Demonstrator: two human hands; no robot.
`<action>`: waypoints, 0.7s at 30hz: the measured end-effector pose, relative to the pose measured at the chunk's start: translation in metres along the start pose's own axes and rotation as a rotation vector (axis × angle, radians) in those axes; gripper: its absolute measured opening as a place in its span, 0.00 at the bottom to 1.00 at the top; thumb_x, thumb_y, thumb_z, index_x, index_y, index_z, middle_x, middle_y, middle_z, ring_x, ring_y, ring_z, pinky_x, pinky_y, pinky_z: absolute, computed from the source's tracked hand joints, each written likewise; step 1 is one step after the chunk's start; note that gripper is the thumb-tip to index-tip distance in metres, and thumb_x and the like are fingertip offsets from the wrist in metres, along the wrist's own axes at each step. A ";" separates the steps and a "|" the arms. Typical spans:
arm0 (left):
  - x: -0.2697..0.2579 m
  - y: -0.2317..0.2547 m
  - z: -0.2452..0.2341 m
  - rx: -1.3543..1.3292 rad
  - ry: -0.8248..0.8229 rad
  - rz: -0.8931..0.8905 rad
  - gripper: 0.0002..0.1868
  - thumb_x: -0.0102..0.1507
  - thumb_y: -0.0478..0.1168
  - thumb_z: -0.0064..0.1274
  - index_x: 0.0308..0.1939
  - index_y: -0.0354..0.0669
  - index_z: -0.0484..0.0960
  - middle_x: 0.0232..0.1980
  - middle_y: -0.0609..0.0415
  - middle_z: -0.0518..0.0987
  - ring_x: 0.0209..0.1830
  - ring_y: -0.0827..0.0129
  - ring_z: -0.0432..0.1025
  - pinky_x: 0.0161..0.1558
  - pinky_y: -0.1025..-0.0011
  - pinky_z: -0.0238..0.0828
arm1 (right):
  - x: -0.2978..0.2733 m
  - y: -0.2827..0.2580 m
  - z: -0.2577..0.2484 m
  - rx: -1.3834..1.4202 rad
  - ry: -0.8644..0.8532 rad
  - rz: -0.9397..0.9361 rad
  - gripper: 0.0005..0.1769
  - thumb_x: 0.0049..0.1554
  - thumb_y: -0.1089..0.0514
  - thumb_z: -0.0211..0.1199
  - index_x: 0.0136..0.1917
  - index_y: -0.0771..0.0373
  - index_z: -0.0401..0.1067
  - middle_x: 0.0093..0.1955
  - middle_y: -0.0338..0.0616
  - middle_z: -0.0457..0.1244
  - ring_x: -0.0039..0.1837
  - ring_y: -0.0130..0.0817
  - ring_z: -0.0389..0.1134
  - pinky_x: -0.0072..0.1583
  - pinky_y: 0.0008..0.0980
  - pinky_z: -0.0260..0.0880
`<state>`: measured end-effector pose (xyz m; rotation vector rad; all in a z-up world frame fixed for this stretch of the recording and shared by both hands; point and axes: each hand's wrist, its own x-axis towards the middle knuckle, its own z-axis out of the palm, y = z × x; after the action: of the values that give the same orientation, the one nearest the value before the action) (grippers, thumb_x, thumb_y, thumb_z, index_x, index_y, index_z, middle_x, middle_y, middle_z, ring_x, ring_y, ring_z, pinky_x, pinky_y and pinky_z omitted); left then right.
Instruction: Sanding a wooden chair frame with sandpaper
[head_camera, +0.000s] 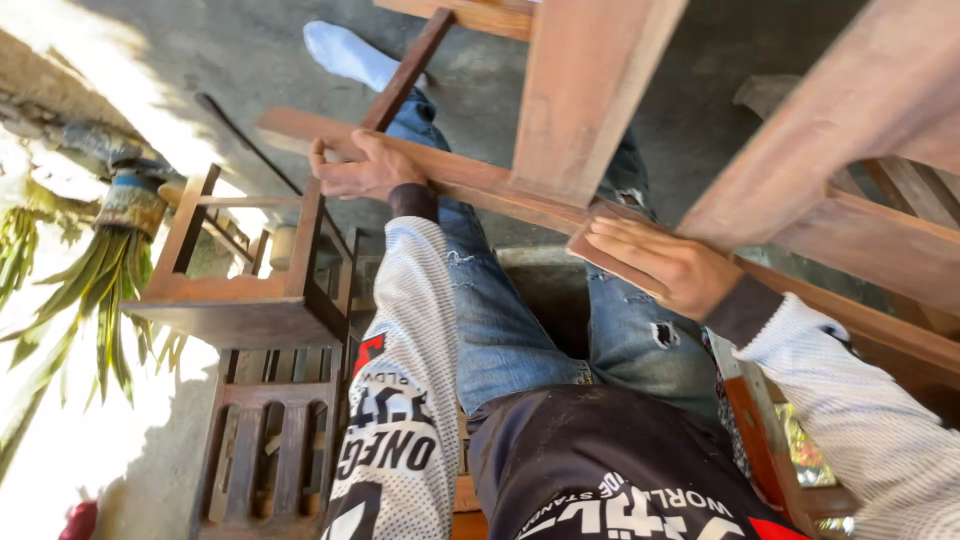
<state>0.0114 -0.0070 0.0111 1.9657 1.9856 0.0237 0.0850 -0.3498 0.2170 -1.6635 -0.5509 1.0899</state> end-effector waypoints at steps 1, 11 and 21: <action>-0.001 0.007 -0.004 -0.005 0.021 -0.005 0.28 0.64 0.46 0.57 0.68 0.55 0.69 0.67 0.38 0.65 0.70 0.37 0.64 0.76 0.43 0.62 | 0.006 0.003 0.002 0.003 -0.012 -0.019 0.24 0.71 0.65 0.50 0.77 0.72 0.68 0.76 0.66 0.64 0.77 0.61 0.66 0.77 0.51 0.66; 0.031 0.032 -0.012 -0.410 -0.303 -0.595 0.57 0.64 0.74 0.54 0.87 0.52 0.52 0.83 0.37 0.61 0.82 0.47 0.61 0.81 0.58 0.59 | 0.058 -0.001 0.046 -0.121 0.041 -0.141 0.32 0.70 0.45 0.42 0.73 0.65 0.74 0.78 0.58 0.65 0.76 0.53 0.68 0.76 0.50 0.69; 0.132 0.019 -0.022 -0.665 -0.402 -0.584 0.39 0.63 0.61 0.51 0.66 0.31 0.71 0.60 0.40 0.78 0.53 0.59 0.78 0.55 0.63 0.79 | 0.164 -0.013 0.099 -0.214 -0.095 0.067 0.35 0.57 0.74 0.60 0.78 0.70 0.68 0.82 0.57 0.60 0.83 0.51 0.63 0.82 0.43 0.62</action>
<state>0.0271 0.1270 0.0067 0.8731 1.8701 0.1171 0.0815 -0.1666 0.1587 -1.8326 -0.6974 1.1972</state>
